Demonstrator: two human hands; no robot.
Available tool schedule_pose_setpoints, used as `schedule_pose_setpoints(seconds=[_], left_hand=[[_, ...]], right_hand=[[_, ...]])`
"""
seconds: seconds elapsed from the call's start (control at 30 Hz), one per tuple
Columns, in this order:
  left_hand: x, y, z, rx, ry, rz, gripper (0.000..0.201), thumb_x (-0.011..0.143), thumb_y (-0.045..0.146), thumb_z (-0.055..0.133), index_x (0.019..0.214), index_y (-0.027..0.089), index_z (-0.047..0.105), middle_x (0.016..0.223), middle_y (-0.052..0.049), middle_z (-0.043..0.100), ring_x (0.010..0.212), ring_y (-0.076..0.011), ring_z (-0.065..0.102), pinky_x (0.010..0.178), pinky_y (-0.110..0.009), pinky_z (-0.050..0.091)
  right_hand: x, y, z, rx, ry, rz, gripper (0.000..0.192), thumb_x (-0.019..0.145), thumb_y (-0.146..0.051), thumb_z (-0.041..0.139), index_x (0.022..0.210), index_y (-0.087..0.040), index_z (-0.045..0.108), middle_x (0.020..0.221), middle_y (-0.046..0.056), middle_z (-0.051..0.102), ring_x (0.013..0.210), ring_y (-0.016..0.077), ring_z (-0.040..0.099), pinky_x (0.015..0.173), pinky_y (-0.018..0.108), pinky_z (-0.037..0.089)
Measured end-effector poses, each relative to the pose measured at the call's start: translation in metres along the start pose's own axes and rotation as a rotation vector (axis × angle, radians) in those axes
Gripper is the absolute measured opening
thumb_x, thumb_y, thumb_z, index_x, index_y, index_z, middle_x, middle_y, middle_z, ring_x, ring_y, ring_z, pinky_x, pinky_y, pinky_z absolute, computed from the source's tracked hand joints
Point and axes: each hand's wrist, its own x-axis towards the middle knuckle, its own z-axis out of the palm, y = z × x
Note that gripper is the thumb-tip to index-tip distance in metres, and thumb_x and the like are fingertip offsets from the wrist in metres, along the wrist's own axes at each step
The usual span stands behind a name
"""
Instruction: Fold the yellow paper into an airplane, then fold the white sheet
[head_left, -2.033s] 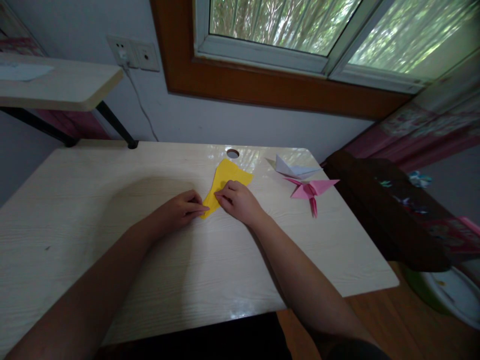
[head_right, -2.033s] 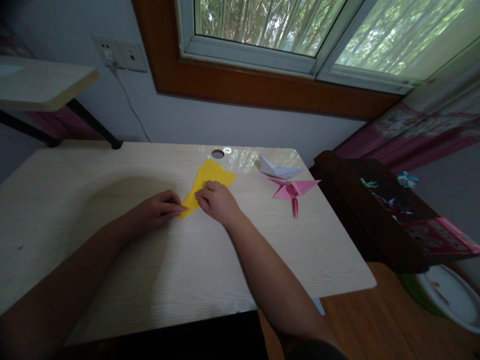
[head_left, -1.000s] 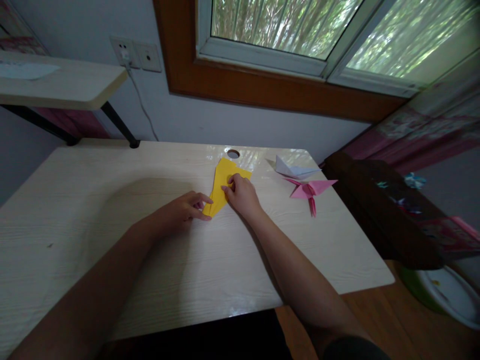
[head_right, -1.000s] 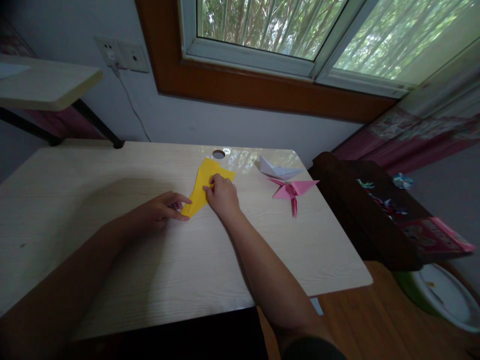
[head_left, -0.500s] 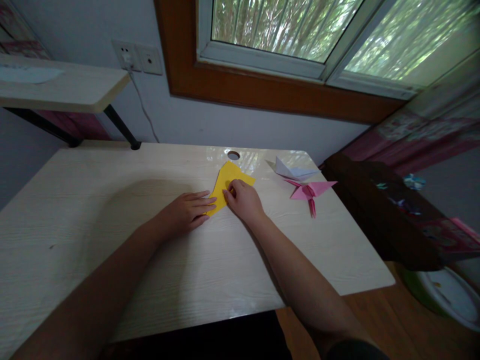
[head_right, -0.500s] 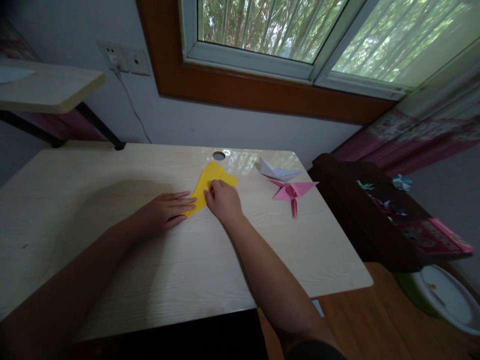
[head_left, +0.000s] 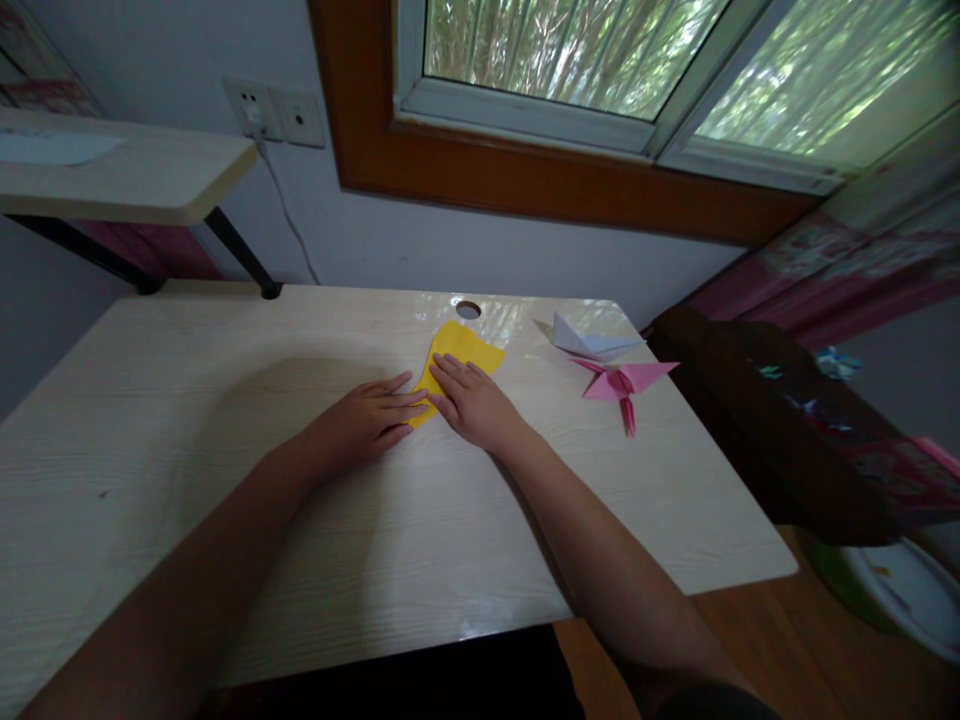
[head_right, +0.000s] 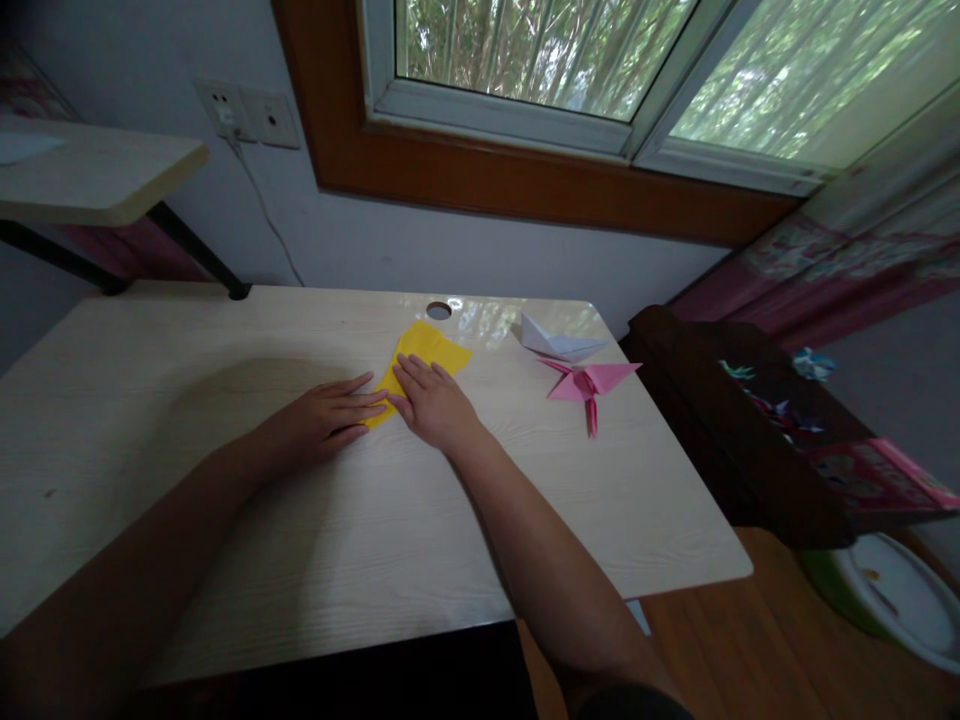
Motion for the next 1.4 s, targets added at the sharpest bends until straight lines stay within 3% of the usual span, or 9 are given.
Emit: schedule_pose_setpoints(seconds=[0.4, 0.7, 0.83, 0.93, 1.03, 1.1, 1.4], left_hand=[[-0.002, 0.001, -0.003, -0.018, 0.031, -0.008, 0.036, 0.103, 0.030, 0.050, 0.136, 0.026, 0.064, 0.138, -0.001, 0.065, 0.144, -0.0235, 0.045, 0.121, -0.048, 0.038], [-0.006, -0.002, -0.007, -0.121, 0.045, -0.006, 0.033, 0.102, 0.031, 0.051, 0.130, 0.028, 0.069, 0.130, -0.001, 0.070, 0.141, -0.0222, 0.049, 0.120, -0.047, 0.039], [-0.006, -0.004, -0.007, -0.112, -0.006, -0.009, 0.034, 0.103, 0.031, 0.049, 0.133, 0.028, 0.066, 0.134, -0.002, 0.067, 0.143, -0.0225, 0.047, 0.123, -0.047, 0.034], [-0.006, -0.004, -0.005, -0.072, -0.066, -0.017, 0.037, 0.105, 0.031, 0.046, 0.138, 0.030, 0.062, 0.140, -0.001, 0.063, 0.146, -0.0218, 0.041, 0.124, -0.047, 0.028], [-0.005, -0.002, -0.003, -0.042, -0.093, -0.023, 0.038, 0.106, 0.033, 0.045, 0.141, 0.032, 0.058, 0.143, 0.000, 0.061, 0.149, -0.0205, 0.037, 0.125, -0.045, 0.022], [-0.004, -0.001, -0.003, -0.042, -0.097, -0.021, 0.039, 0.105, 0.033, 0.046, 0.142, 0.032, 0.057, 0.144, 0.000, 0.060, 0.150, -0.0203, 0.036, 0.126, -0.044, 0.020], [-0.002, 0.009, -0.010, -0.101, -0.108, -0.036, 0.032, 0.103, 0.031, 0.050, 0.130, 0.032, 0.068, 0.136, -0.001, 0.066, 0.147, -0.0222, 0.040, 0.126, -0.049, 0.018]], right_hand=[[0.009, 0.033, 0.000, -0.086, 0.060, 0.258, 0.056, 0.106, -0.044, 0.038, 0.152, -0.013, 0.044, 0.161, 0.013, 0.036, 0.152, 0.0281, 0.030, 0.124, 0.051, 0.023], [0.009, 0.035, 0.001, -0.074, 0.120, 0.366, 0.055, 0.105, -0.043, 0.040, 0.152, -0.015, 0.045, 0.160, 0.013, 0.040, 0.150, 0.0301, 0.032, 0.123, 0.054, 0.024], [0.006, 0.032, -0.006, -0.054, 0.225, 0.329, 0.051, 0.105, -0.037, 0.039, 0.149, -0.013, 0.049, 0.157, 0.013, 0.044, 0.151, 0.0302, 0.030, 0.124, 0.055, 0.024], [0.004, 0.028, -0.011, 0.014, 0.261, 0.155, 0.046, 0.105, -0.032, 0.037, 0.143, -0.015, 0.057, 0.152, 0.009, 0.052, 0.151, 0.0247, 0.031, 0.125, 0.050, 0.026], [0.005, 0.020, -0.010, 0.101, 0.149, -0.043, 0.043, 0.105, -0.031, 0.039, 0.140, -0.021, 0.060, 0.149, 0.006, 0.055, 0.147, 0.0203, 0.040, 0.123, 0.044, 0.033], [0.006, 0.017, -0.007, 0.112, 0.064, -0.086, 0.043, 0.105, -0.033, 0.042, 0.143, -0.022, 0.058, 0.151, 0.006, 0.053, 0.145, 0.0205, 0.044, 0.122, 0.043, 0.035], [0.009, 0.020, 0.000, -0.056, 0.047, 0.169, 0.051, 0.106, -0.041, 0.040, 0.150, -0.017, 0.049, 0.159, 0.012, 0.040, 0.150, 0.0266, 0.034, 0.123, 0.050, 0.028]])
